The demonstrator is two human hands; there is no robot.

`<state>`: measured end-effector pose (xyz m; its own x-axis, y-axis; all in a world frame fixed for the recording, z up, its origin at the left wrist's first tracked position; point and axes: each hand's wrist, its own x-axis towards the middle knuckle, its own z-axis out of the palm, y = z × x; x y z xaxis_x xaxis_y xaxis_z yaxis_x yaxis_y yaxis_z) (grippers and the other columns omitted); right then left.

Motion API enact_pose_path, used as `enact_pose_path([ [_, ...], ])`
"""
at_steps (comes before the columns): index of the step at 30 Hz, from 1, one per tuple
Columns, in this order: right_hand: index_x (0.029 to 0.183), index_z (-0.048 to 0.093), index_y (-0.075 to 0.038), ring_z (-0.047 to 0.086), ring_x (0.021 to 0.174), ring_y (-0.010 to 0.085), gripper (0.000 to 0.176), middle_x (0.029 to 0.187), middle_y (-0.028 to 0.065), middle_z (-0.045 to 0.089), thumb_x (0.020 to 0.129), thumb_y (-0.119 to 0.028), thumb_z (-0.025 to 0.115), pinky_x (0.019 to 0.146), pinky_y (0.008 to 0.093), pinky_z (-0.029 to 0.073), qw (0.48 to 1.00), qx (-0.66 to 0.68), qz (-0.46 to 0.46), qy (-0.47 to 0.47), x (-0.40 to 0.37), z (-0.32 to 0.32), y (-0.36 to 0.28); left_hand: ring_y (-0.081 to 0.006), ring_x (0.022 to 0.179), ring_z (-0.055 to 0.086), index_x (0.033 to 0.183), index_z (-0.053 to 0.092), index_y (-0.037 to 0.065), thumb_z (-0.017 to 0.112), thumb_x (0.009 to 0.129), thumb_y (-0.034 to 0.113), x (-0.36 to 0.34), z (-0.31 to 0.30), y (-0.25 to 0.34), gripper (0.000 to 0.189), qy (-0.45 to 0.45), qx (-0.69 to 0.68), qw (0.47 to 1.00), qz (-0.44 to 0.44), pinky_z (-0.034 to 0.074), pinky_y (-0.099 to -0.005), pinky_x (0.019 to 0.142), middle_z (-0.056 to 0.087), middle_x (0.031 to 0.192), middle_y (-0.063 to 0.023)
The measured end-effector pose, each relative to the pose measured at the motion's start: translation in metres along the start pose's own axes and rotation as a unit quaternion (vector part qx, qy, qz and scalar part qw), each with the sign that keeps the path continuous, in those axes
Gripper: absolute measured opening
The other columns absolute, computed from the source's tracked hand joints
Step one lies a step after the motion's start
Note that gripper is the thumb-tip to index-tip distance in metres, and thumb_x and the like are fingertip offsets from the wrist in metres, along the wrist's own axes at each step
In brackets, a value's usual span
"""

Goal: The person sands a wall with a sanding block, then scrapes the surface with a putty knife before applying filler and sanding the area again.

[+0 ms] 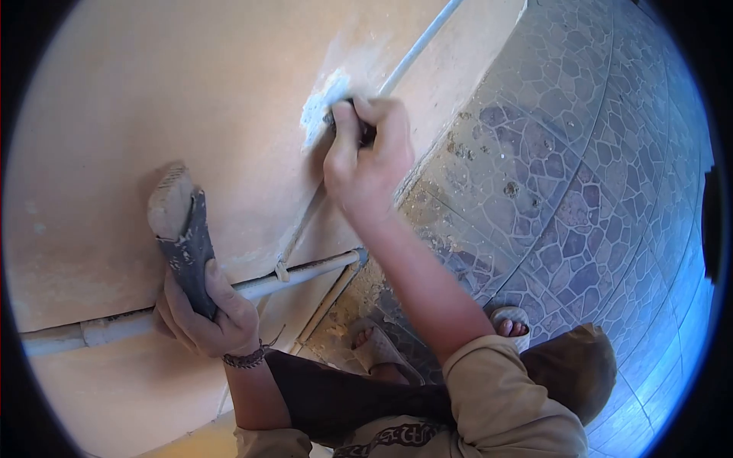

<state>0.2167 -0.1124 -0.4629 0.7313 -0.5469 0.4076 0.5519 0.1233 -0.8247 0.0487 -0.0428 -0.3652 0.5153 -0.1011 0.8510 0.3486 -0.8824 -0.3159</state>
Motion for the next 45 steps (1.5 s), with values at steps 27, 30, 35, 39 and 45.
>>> enact_pose_path([
  [27,0.081,0.053,0.0,0.058,0.068,0.0164,0.014,0.077,0.0099,0.059,0.082,-0.001,0.066,0.061,0.0269,0.047,0.998,-0.014,0.037,0.038,-0.018,0.007,0.01,-0.0296,0.076,0.058,0.102,0.061,-0.01,0.073,0.08,0.013,-0.01,0.001,0.0,0.034,-0.006,-0.021,0.999,0.037,0.045,-0.0388,0.07,0.066,0.09,-0.0164],
  [30,0.076,0.052,-0.001,0.056,0.065,0.0293,0.011,0.074,0.0152,0.054,0.081,0.001,0.062,0.058,0.0356,0.046,0.998,0.011,0.065,-0.002,-0.025,-0.002,-0.009,-0.0298,0.076,0.057,0.103,0.061,-0.01,0.072,0.08,0.013,-0.011,0.006,0.002,0.035,-0.005,-0.035,0.999,0.031,0.045,-0.0384,0.07,0.066,0.09,-0.0161],
  [35,0.077,0.054,0.0,0.054,0.064,0.03,0.01,0.073,0.0155,0.054,0.082,0.0,0.062,0.057,0.0363,0.044,0.99,-0.049,0.121,0.047,0.002,0.004,0.005,-0.03,0.074,0.057,0.104,0.06,-0.01,0.072,0.08,0.013,-0.011,0.0,-0.004,0.035,-0.016,-0.033,0.996,0.076,0.044,-0.0388,0.069,0.066,0.09,-0.0165],
  [39,0.084,0.054,0.0,0.055,0.066,0.0261,0.011,0.077,0.0135,0.055,0.081,0.001,0.065,0.059,0.0335,0.045,0.999,0.009,0.039,-0.007,-0.062,-0.004,-0.02,-0.0292,0.072,0.057,0.104,0.06,-0.009,0.073,0.08,0.014,-0.006,0.002,-0.003,0.036,-0.022,-0.052,0.995,0.082,0.044,-0.0392,0.068,0.066,0.09,-0.0158],
  [45,0.105,0.052,0.002,0.056,0.075,0.0217,0.035,0.092,0.0141,0.056,0.08,-0.012,0.072,0.066,0.0331,0.047,0.976,0.075,0.185,-0.083,-0.08,-0.018,-0.038,-0.0266,0.069,0.057,0.106,0.06,-0.009,0.072,0.08,0.014,-0.007,-0.001,-0.007,0.036,-0.031,-0.055,0.993,0.103,0.043,-0.0379,0.069,0.065,0.088,-0.014],
])
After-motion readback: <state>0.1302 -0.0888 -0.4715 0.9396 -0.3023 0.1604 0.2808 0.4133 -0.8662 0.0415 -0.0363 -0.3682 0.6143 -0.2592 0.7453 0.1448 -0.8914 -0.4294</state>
